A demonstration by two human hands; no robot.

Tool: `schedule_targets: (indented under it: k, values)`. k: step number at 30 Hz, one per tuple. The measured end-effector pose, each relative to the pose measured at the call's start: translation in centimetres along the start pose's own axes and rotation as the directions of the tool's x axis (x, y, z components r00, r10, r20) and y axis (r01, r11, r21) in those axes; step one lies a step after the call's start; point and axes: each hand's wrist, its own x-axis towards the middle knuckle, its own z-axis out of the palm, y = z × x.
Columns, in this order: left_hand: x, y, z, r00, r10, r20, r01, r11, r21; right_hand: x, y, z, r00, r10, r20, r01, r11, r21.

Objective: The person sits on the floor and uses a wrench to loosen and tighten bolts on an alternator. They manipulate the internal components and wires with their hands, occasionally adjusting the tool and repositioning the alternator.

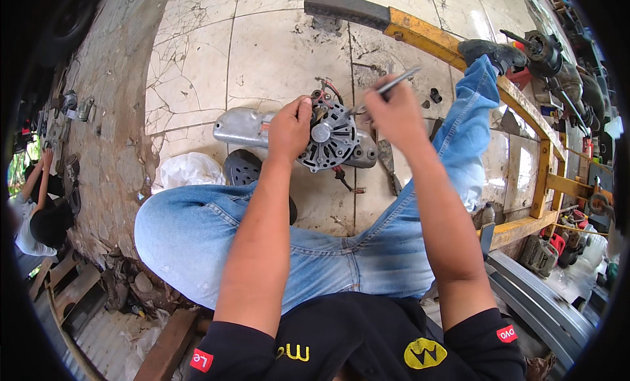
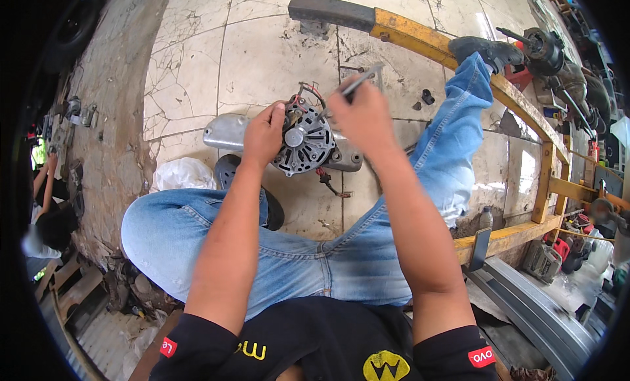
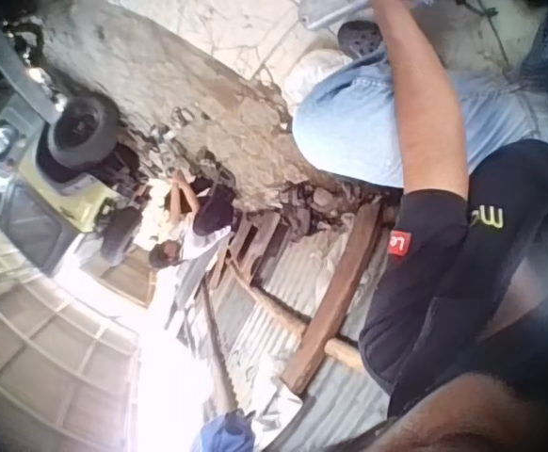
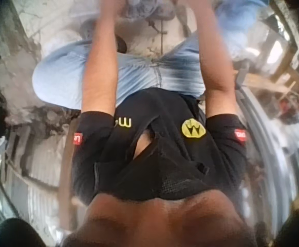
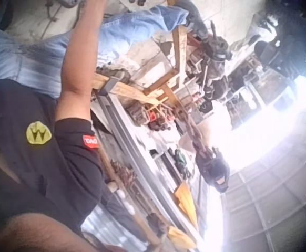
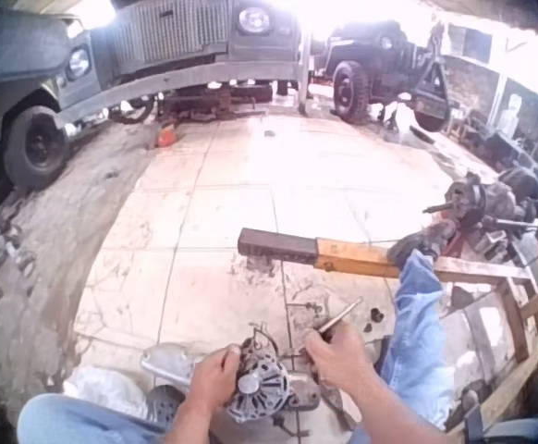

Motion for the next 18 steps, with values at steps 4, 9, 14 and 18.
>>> schedule_targets:
  k: [4,9,14,18]
  values:
    - [1.7,-1.3,-0.9,0.988,0.056,0.141,-0.058,0.998,0.012,2.3,3.3,-3.5,0.949,0.313,-0.025,-0.313,0.950,0.002]
    - [3.1,0.0,-0.9,0.951,0.028,0.308,-0.029,1.000,-0.001,1.6,17.2,-2.9,0.842,0.536,0.056,-0.486,0.800,-0.353]
    - [3.7,0.9,-1.3,0.900,-0.169,0.403,0.228,0.968,-0.104,-2.6,20.9,1.3,0.571,0.759,0.313,-0.573,0.641,-0.510]
    - [4.1,1.5,-1.5,0.934,-0.052,0.354,0.046,0.999,0.025,-1.7,20.3,0.0,0.447,0.780,0.438,-0.673,0.616,-0.409]
